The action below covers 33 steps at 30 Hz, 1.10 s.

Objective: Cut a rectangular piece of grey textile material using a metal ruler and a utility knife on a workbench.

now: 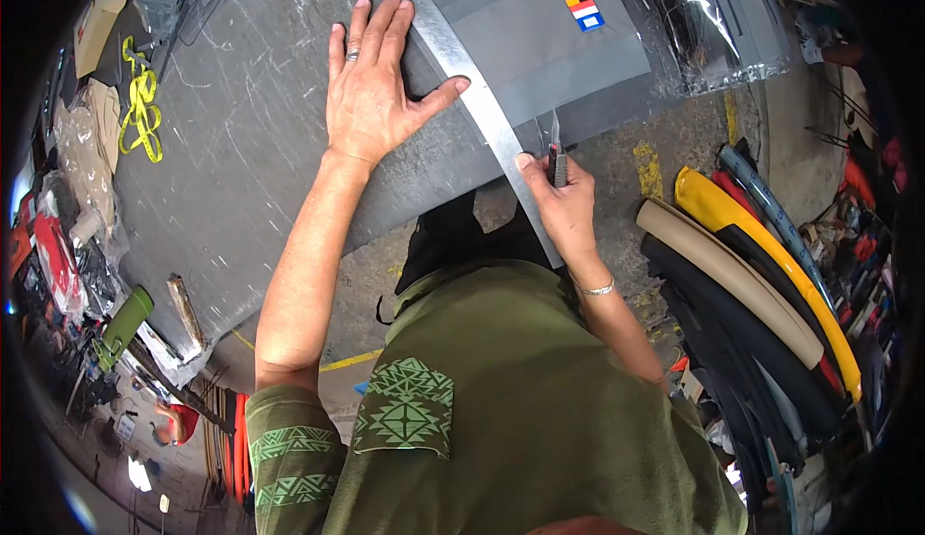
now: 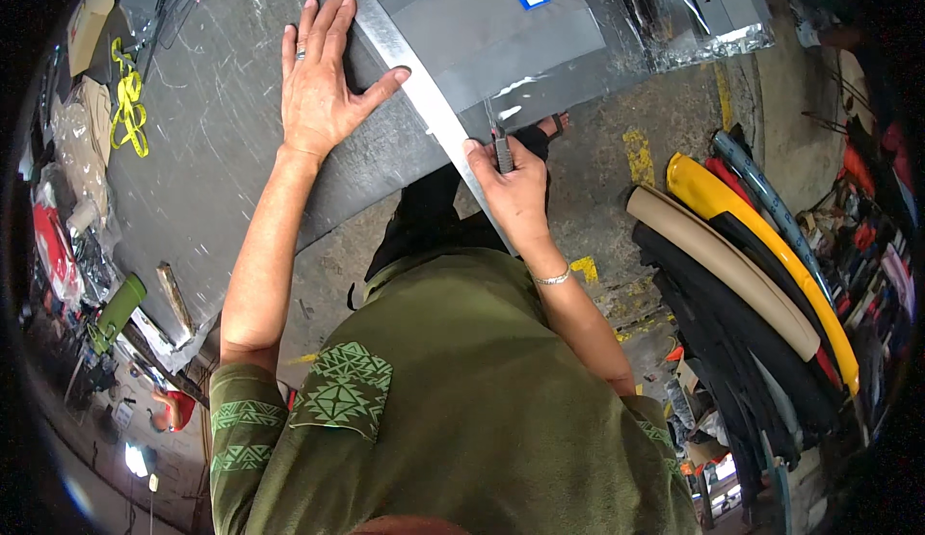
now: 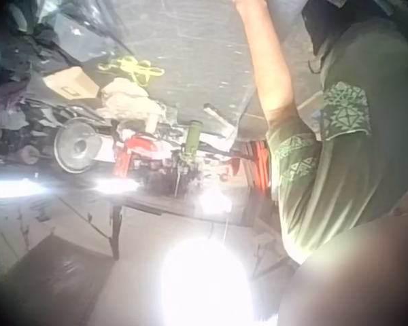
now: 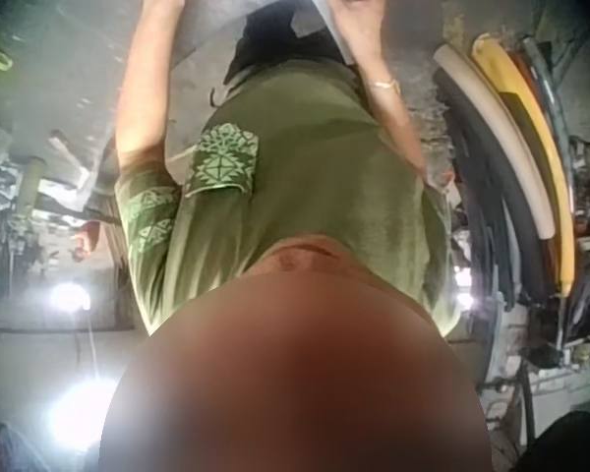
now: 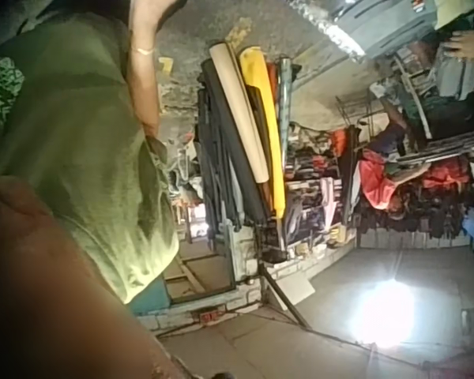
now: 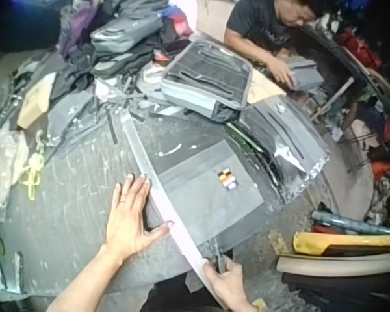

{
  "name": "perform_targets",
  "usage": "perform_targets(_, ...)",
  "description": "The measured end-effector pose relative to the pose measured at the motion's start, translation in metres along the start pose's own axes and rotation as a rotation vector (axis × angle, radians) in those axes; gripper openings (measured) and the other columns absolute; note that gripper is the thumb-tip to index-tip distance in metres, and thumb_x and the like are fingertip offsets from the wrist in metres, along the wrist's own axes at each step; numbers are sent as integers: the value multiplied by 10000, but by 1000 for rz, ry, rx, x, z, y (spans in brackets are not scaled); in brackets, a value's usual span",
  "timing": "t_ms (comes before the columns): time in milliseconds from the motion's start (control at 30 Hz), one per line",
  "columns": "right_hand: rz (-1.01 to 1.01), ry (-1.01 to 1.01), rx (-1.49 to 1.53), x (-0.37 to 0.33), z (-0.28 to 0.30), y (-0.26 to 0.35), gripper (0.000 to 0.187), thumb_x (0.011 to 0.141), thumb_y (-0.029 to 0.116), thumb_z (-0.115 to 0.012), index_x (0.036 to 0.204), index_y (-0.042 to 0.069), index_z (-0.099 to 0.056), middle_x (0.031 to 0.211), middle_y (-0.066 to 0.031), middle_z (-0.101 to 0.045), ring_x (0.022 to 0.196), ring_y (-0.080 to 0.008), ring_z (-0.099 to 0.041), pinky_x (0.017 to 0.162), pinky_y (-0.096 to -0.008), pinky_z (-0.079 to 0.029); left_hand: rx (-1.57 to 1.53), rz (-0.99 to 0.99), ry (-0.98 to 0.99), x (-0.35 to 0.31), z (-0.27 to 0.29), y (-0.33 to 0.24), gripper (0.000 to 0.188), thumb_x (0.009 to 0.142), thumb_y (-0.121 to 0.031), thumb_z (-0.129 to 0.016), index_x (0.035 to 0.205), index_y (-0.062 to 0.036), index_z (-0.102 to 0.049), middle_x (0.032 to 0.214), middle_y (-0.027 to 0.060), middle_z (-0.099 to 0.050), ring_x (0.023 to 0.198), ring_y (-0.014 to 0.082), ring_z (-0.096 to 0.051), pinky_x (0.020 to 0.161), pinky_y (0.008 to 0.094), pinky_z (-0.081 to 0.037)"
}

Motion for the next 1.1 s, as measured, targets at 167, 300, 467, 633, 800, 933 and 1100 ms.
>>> perform_targets(167, -32, 38, -75, 3, -1, 0, 337, 900, 293, -800, 897, -33, -715, 693, -25, -642, 652, -99, -565, 651, -290, -490, 18, -25, -25, -1, 2, 4, 1073, 761, -766, -720, 1520, -55, -458, 1599, 84, -424, 1542, 326, -280, 1264, 571, -163)
perform_targets(300, -9, 47, -61, 3, -1, 3, 312, 903, 275, -796, 903, -30, -726, 692, -19, -644, 654, -98, -569, 653, -284, -487, 23, -47, -36, 2, 4, 3, 1074, 758, -779, -711, 1517, -59, -464, 1596, 84, -428, 1538, 330, -289, 1259, 574, -177)
perform_targets(467, 57, 34, -53, 4, -1, 7, 300, 901, 262, -794, 914, -31, -735, 682, -16, -640, 645, -98, -556, 642, -292, -480, 34, -74, 14, -1, 2, 7, 623, 1054, -494, -505, 1557, -134, -431, 1628, 62, -396, 1547, 315, -280, 1269, 530, -180)
perform_targets(633, 81, 26, -87, 7, 1, 1, 304, 891, 271, -793, 927, -27, -741, 696, -27, -665, 655, -104, -575, 654, -300, -490, 68, -53, 45, 3, 7, -5, 894, 909, -671, -630, 1551, -85, -425, 1622, 97, -394, 1542, 334, -290, 1263, 541, -204)
perform_targets(800, 75, 35, -52, 7, -1, 4, 327, 884, 296, -792, 930, -24, -748, 696, -31, -667, 654, -100, -576, 647, -300, -492, 87, -60, 19, 1, 7, -4, 1165, 714, -855, -678, 1521, -49, -443, 1585, 122, -423, 1526, 351, -303, 1240, 595, -242)
perform_targets(933, 30, 63, -70, 10, -2, -3, 328, 883, 299, -791, 924, -23, -751, 683, -28, -660, 652, -91, -573, 639, -293, -490, 90, -42, 49, 3, 6, -4, 1168, 716, -842, -690, 1532, -48, -429, 1597, 121, -411, 1539, 348, -283, 1254, 575, -224)
perform_targets(1100, 60, 53, -47, 9, -1, -1, 318, 888, 289, -788, 920, -26, -752, 679, -24, -666, 653, -75, -572, 636, -283, -491, 80, -38, 61, 3, 6, -5, 1159, 723, -809, -719, 1539, -43, -419, 1603, 129, -408, 1546, 350, -272, 1263, 564, -205)
Point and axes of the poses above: each hand's wrist, its own x-axis towards the middle knuckle, its own z-axis out of the back of the hand, y = z × x, the point moved 8 cm from there along x, towards the middle knuckle
